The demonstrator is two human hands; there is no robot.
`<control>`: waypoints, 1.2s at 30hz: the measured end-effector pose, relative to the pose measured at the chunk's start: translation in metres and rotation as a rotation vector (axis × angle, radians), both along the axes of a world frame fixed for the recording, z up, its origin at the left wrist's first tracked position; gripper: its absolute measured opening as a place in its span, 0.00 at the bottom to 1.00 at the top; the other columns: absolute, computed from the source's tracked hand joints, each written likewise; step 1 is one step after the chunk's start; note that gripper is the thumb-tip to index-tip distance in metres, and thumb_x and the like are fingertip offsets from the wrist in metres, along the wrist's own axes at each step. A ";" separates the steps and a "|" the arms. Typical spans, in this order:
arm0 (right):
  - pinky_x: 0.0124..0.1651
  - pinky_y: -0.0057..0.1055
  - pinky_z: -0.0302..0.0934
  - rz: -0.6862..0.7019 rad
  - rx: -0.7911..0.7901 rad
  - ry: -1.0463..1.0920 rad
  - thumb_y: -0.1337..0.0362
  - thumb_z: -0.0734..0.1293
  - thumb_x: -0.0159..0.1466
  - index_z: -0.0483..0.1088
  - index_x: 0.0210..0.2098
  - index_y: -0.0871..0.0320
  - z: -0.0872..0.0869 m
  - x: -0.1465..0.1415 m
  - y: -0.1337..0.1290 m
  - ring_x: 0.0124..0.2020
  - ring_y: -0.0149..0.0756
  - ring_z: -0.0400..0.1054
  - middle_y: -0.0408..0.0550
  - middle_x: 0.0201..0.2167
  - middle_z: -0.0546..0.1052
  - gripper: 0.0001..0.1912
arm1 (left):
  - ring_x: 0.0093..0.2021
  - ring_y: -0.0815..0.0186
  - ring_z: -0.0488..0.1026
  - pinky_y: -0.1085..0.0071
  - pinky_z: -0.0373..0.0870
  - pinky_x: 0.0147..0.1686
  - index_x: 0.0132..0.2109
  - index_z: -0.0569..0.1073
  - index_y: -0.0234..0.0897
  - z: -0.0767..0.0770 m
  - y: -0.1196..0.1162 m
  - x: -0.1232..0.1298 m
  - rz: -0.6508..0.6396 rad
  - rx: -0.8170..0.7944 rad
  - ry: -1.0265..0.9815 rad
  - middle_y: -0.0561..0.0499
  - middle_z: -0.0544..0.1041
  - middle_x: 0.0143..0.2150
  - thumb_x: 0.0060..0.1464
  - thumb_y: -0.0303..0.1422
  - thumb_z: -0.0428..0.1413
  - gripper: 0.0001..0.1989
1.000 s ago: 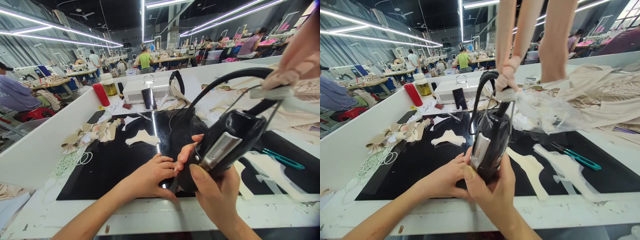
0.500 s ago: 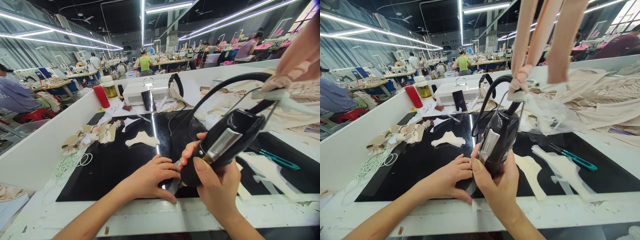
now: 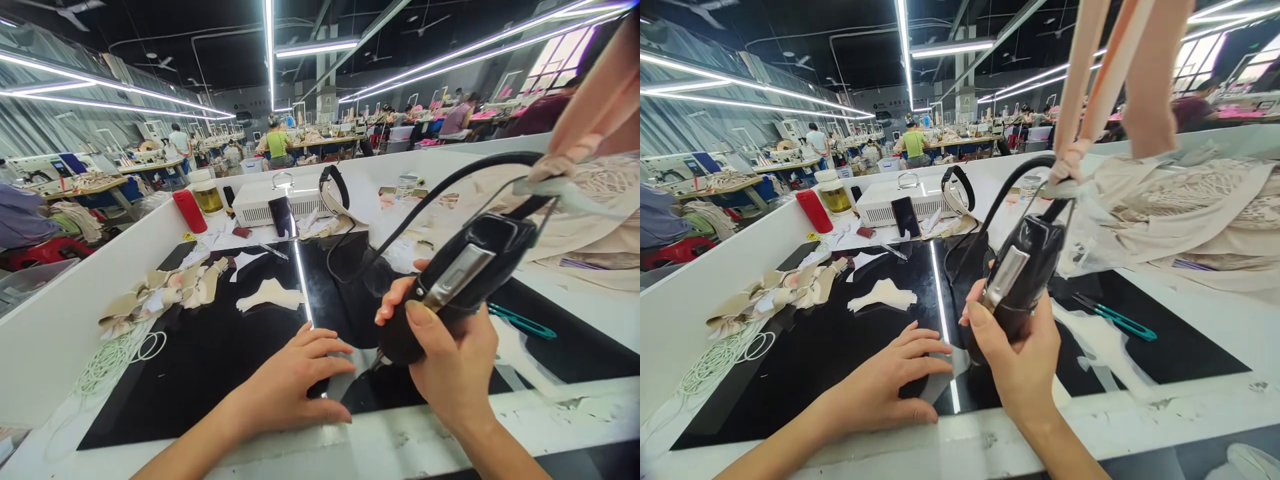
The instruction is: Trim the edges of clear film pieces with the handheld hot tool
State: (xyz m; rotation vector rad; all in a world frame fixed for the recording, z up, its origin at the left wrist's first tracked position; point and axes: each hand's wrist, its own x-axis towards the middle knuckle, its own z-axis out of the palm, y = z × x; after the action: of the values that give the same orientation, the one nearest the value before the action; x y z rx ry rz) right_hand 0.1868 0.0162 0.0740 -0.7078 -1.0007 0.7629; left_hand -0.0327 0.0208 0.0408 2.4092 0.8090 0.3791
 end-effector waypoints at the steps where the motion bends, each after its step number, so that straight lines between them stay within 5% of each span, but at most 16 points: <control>1: 0.33 0.31 0.73 -0.004 -0.002 0.005 0.51 0.81 0.64 0.76 0.51 0.47 -0.001 0.001 0.001 0.28 0.32 0.74 0.38 0.35 0.80 0.20 | 0.75 0.47 0.65 0.39 0.44 0.79 0.66 0.77 0.44 0.000 0.000 0.002 -0.002 -0.004 0.018 0.45 0.75 0.71 0.62 0.49 0.70 0.30; 13: 0.33 0.30 0.73 0.041 0.045 -0.020 0.66 0.76 0.67 0.75 0.46 0.47 -0.006 -0.007 0.003 0.29 0.31 0.74 0.37 0.35 0.81 0.10 | 0.76 0.42 0.63 0.29 0.46 0.76 0.71 0.73 0.46 0.002 0.001 0.008 -0.023 0.020 0.212 0.43 0.71 0.74 0.66 0.49 0.66 0.31; 27: 0.32 0.33 0.75 -0.086 -0.019 -0.092 0.63 0.76 0.63 0.74 0.43 0.49 -0.002 -0.011 0.003 0.27 0.34 0.74 0.39 0.32 0.81 0.10 | 0.76 0.44 0.64 0.31 0.46 0.76 0.69 0.75 0.47 0.001 -0.001 0.008 -0.012 0.012 0.162 0.44 0.72 0.74 0.68 0.47 0.65 0.27; 36: 0.33 0.32 0.74 -0.045 0.029 -0.040 0.63 0.77 0.67 0.76 0.45 0.48 -0.012 0.007 0.009 0.29 0.34 0.75 0.39 0.35 0.81 0.09 | 0.76 0.44 0.63 0.31 0.44 0.77 0.70 0.74 0.50 0.004 -0.002 0.009 0.004 -0.038 0.197 0.46 0.72 0.74 0.67 0.46 0.66 0.28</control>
State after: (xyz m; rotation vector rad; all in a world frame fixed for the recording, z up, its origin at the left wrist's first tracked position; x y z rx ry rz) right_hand 0.1936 0.0251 0.0624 -0.7207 -1.0271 0.6967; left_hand -0.0235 0.0192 0.0451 2.4358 0.8977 0.1277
